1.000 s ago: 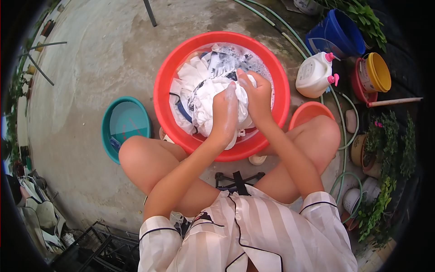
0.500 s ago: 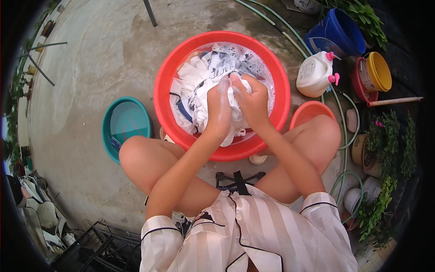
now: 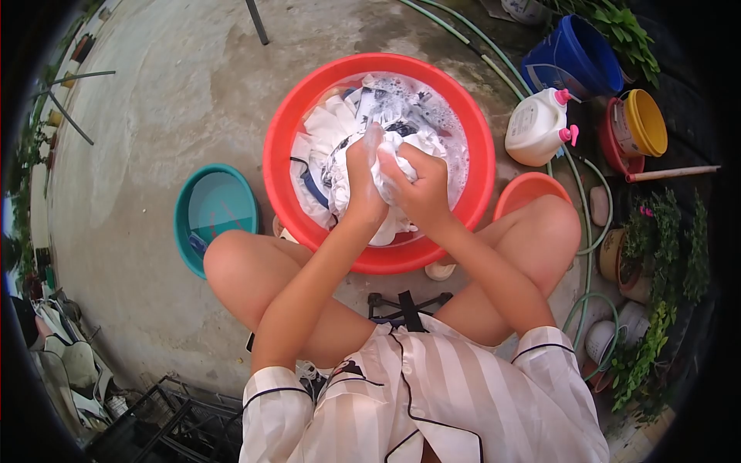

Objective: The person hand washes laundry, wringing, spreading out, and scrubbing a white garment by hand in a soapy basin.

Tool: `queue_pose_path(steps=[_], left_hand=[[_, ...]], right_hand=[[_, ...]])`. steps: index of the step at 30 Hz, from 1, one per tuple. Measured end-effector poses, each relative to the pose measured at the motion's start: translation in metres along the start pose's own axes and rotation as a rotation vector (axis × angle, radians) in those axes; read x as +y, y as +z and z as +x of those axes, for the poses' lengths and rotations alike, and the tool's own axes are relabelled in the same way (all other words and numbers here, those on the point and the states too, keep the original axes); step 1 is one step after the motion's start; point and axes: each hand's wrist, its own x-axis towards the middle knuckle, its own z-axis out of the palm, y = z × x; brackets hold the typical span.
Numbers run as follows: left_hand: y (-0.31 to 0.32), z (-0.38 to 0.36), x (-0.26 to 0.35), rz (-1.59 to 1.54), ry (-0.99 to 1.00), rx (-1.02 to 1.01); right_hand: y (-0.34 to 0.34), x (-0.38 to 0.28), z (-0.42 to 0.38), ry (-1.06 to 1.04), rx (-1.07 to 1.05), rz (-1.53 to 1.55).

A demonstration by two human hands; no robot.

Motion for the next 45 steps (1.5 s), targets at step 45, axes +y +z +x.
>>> queue_pose_path(steps=[45], left_hand=[[-0.013, 0.010, 0.003, 0.164, -0.090, -0.026]], right_hand=[[0.001, -0.004, -0.008, -0.300, -0.084, -0.117]])
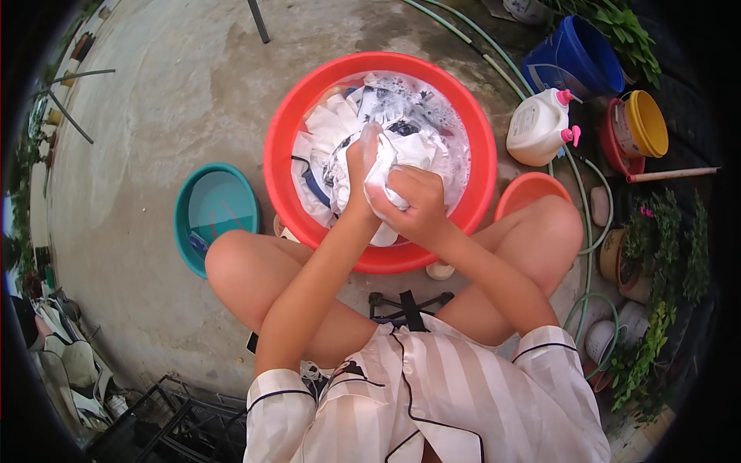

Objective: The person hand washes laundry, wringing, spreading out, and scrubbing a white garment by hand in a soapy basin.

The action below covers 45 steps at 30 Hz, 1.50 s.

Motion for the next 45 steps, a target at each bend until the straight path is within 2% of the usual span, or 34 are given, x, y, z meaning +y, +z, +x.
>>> queue_pose_path(steps=[1, 2, 5, 9, 13, 14, 16, 18, 19, 21, 22, 24, 25, 27, 29, 30, 32, 34, 35, 37, 41, 43, 45], left_hand=[[-0.008, 0.005, -0.006, 0.148, 0.005, -0.020], [-0.008, 0.006, -0.016, 0.251, 0.083, -0.032], [0.019, -0.019, 0.002, -0.332, -0.061, 0.030], [0.037, -0.032, 0.015, 0.002, -0.031, 0.129], [0.022, -0.019, 0.000, -0.078, 0.045, 0.002], [0.017, -0.014, -0.003, -0.189, 0.037, -0.008], [0.006, -0.004, 0.000, -0.016, 0.052, -0.023], [0.002, 0.004, 0.000, 0.198, 0.089, 0.016], [0.004, 0.003, -0.002, 0.122, 0.074, 0.012], [0.011, -0.005, -0.003, -0.029, 0.042, 0.000], [0.018, -0.009, -0.003, -0.060, 0.087, 0.018], [0.028, -0.018, -0.002, -0.123, 0.177, 0.054], [0.029, -0.018, 0.000, -0.120, 0.149, 0.057], [0.030, -0.018, 0.002, -0.114, 0.094, 0.063], [0.021, -0.012, -0.005, -0.115, 0.138, -0.027], [0.016, -0.009, -0.004, -0.114, 0.160, -0.071], [0.006, -0.002, 0.001, 0.006, 0.059, -0.037], [0.004, 0.001, 0.005, 0.118, 0.033, 0.003], [0.005, 0.000, 0.003, 0.013, 0.050, 0.003], [0.015, -0.005, -0.002, -0.196, 0.086, 0.002], [0.032, -0.021, 0.006, 0.113, 0.138, 0.102], [0.033, -0.024, 0.010, 0.147, 0.154, 0.077], [0.029, -0.016, 0.003, -0.027, 0.157, 0.057]], right_hand=[[0.001, -0.001, -0.002, -0.090, -0.030, 0.005], [0.000, 0.003, -0.004, -0.051, -0.050, -0.037], [-0.006, 0.006, 0.009, 0.214, 0.063, 0.007], [-0.010, 0.026, 0.019, 0.578, 0.140, 0.298], [-0.008, 0.008, 0.014, 0.442, 0.130, 0.127], [-0.005, 0.006, 0.009, 0.334, 0.096, 0.089], [-0.001, 0.005, -0.002, 0.121, 0.027, 0.013], [0.000, 0.006, -0.005, 0.014, 0.004, -0.013], [0.000, 0.006, -0.006, -0.039, -0.007, -0.026], [-0.005, 0.004, 0.000, 0.101, 0.016, -0.013], [-0.007, 0.004, 0.003, 0.172, 0.027, -0.007], [-0.008, 0.011, 0.011, 0.385, 0.089, 0.126], [-0.009, 0.014, 0.014, 0.491, 0.121, 0.193], [-0.009, 0.017, 0.014, 0.457, 0.130, 0.145], [-0.007, 0.009, 0.013, 0.377, 0.138, 0.069], [-0.005, 0.009, 0.009, 0.262, 0.113, 0.039], [-0.001, 0.010, 0.000, 0.032, 0.062, -0.022], [-0.001, 0.009, -0.001, 0.005, 0.019, -0.032], [-0.001, 0.008, -0.002, -0.009, -0.002, -0.036], [-0.004, 0.011, 0.006, 0.199, 0.059, 0.035], [-0.012, 0.023, 0.025, 0.556, 0.222, 0.304], [-0.008, 0.031, 0.019, 0.531, 0.237, 0.267], [-0.002, 0.028, 0.014, 0.483, 0.246, 0.158]])
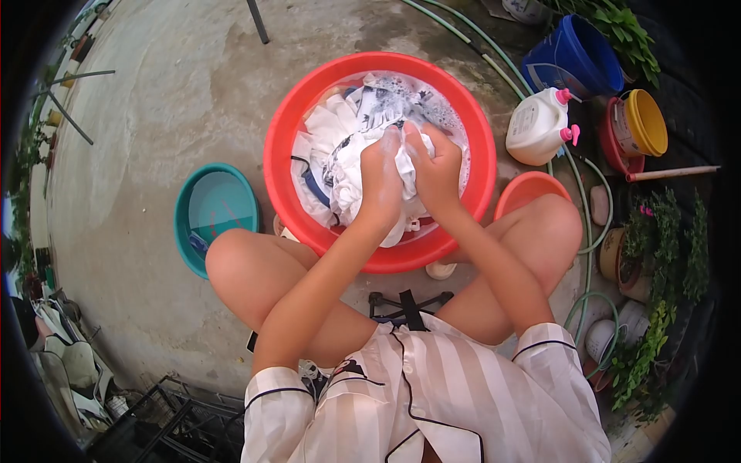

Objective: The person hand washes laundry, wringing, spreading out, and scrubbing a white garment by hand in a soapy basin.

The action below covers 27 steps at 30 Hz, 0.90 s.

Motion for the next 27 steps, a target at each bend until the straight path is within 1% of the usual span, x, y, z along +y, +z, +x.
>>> queue_pose_path(steps=[1, 3, 4, 5, 6, 7, 8, 9, 10, 11, 12, 13, 15, 16, 18, 19, 22, 23, 26, 27], left_hand=[[-0.002, 0.004, -0.003, -0.087, -0.002, -0.003], [-0.010, 0.010, -0.003, -0.019, -0.055, -0.028], [-0.015, 0.014, -0.001, 0.014, -0.081, -0.041], [-0.023, 0.017, -0.001, 0.216, -0.021, -0.079], [-0.022, 0.017, -0.003, 0.154, -0.031, -0.068], [-0.020, 0.015, -0.005, 0.092, -0.041, -0.057], [-0.016, 0.013, -0.007, 0.029, -0.052, -0.048], [-0.010, 0.006, -0.007, -0.199, -0.095, -0.045], [-0.003, -0.001, -0.003, -0.095, -0.070, -0.028], [0.005, -0.007, 0.003, 0.009, -0.045, -0.010], [0.009, -0.010, 0.006, 0.114, -0.020, 0.008], [0.003, -0.010, 0.005, 0.239, -0.104, -0.028], [0.004, -0.008, -0.001, 0.135, -0.021, -0.008], [0.004, -0.006, -0.003, 0.083, 0.021, 0.003], [-0.003, 0.001, -0.002, -0.060, -0.039, -0.021], [-0.007, 0.005, -0.002, -0.132, -0.070, -0.033], [-0.027, 0.021, -0.006, 0.310, 0.094, -0.079], [-0.027, 0.022, -0.011, 0.258, 0.044, -0.050], [-0.014, 0.011, -0.010, -0.049, -0.011, -0.032], [-0.004, 0.005, -0.004, -0.029, 0.006, 0.034]], right_hand=[[0.000, -0.003, -0.005, -0.107, -0.047, -0.052], [-0.002, -0.012, -0.016, -0.322, -0.141, -0.156], [-0.002, -0.012, -0.020, -0.378, -0.181, -0.173], [-0.003, -0.012, -0.024, -0.433, -0.222, -0.189], [-0.002, -0.010, -0.026, -0.490, -0.263, -0.204], [-0.001, -0.008, -0.024, -0.477, -0.239, -0.174], [-0.001, -0.008, -0.022, -0.306, -0.193, -0.080], [-0.002, -0.012, -0.018, -0.135, -0.145, 0.012], [-0.003, -0.015, -0.013, 0.035, -0.096, 0.104], [-0.006, -0.017, -0.007, 0.130, -0.061, 0.188], [-0.005, -0.015, -0.004, 0.126, -0.030, 0.203], [-0.004, -0.013, -0.003, 0.123, 0.000, 0.219], [-0.002, -0.011, -0.001, 0.116, 0.060, 0.251], [-0.002, -0.012, -0.004, 0.063, 0.015, 0.183], [-0.003, -0.016, -0.014, -0.042, -0.076, 0.048], [-0.003, -0.010, -0.017, -0.207, -0.128, -0.065], [-0.001, -0.010, -0.028, -0.467, -0.243, -0.170], [0.000, -0.009, -0.027, -0.468, -0.235, -0.172], [-0.002, -0.016, -0.016, -0.027, -0.207, 0.057], [-0.001, -0.022, -0.010, 0.084, -0.134, 0.151]])
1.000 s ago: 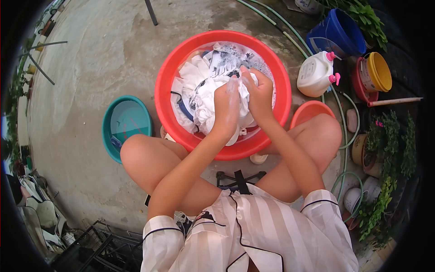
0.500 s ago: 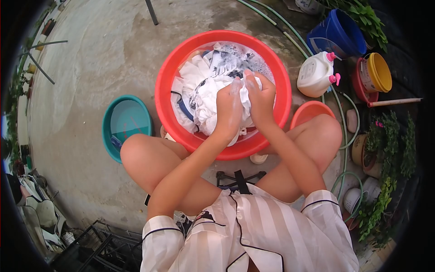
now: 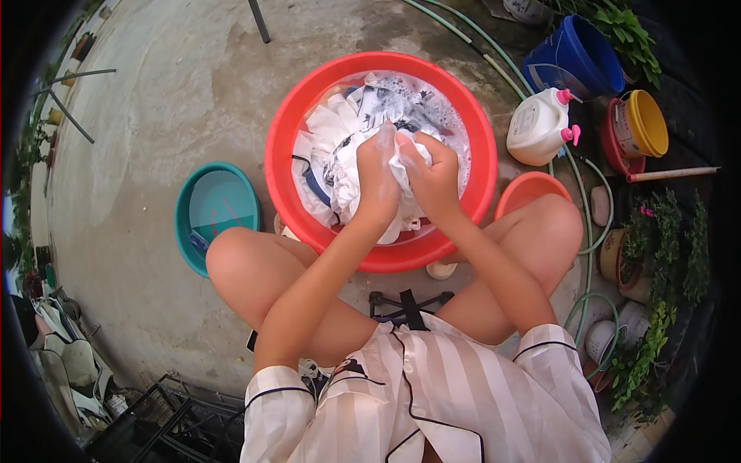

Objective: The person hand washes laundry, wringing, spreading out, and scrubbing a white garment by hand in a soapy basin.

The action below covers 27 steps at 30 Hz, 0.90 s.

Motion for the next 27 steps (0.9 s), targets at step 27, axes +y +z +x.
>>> queue_pose_path(steps=[27], left_hand=[[-0.024, 0.021, -0.006, 0.116, -0.168, -0.066]], right_hand=[[0.002, 0.003, -0.018, -0.614, -0.186, -0.421]])
